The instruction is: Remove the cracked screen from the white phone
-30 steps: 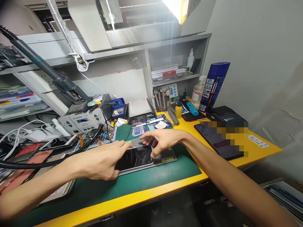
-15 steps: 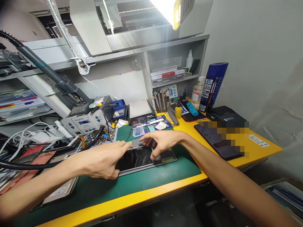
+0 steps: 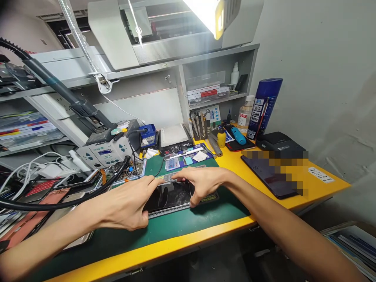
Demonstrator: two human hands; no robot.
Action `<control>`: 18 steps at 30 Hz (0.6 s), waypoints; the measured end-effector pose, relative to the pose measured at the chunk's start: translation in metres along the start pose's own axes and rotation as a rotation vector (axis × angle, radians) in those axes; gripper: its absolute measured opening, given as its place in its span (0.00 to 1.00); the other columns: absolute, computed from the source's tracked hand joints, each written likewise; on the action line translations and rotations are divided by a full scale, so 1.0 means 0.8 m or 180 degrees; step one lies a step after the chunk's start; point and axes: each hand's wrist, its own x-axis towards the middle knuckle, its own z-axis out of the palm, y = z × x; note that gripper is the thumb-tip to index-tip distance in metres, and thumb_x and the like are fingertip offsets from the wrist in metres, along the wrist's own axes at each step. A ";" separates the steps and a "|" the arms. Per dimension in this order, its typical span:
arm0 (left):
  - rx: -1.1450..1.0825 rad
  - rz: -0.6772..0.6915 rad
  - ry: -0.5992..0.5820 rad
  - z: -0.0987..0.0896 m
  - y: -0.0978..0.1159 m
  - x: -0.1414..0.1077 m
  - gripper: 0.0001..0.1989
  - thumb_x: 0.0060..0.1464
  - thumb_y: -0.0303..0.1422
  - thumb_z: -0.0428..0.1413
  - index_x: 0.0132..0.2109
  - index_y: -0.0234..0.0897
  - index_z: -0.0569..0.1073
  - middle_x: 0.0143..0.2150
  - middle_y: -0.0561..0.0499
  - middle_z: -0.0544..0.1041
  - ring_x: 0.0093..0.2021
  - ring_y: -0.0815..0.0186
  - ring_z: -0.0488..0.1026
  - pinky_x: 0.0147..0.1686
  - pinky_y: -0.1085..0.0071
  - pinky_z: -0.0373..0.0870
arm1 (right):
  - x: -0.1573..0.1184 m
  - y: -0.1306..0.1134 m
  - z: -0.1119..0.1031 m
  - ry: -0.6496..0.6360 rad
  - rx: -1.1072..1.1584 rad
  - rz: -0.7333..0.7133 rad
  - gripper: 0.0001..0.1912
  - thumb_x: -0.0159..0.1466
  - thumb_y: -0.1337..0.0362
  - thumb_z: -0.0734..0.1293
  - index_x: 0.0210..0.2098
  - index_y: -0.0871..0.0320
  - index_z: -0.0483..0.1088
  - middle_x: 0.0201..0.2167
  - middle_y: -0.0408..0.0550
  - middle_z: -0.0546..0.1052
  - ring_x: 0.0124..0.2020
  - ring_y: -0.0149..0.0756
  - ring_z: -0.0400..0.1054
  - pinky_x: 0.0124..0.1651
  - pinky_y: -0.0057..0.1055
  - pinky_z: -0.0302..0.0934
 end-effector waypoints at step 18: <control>-0.0500 -0.0064 0.0165 0.011 -0.008 -0.009 0.35 0.48 0.34 0.56 0.64 0.45 0.59 0.51 0.46 0.72 0.49 0.56 0.72 0.49 0.64 0.70 | -0.002 -0.015 0.015 0.0300 -0.0127 0.0045 0.55 0.44 0.66 0.74 0.70 0.49 0.52 0.55 0.52 0.67 0.53 0.50 0.64 0.55 0.41 0.62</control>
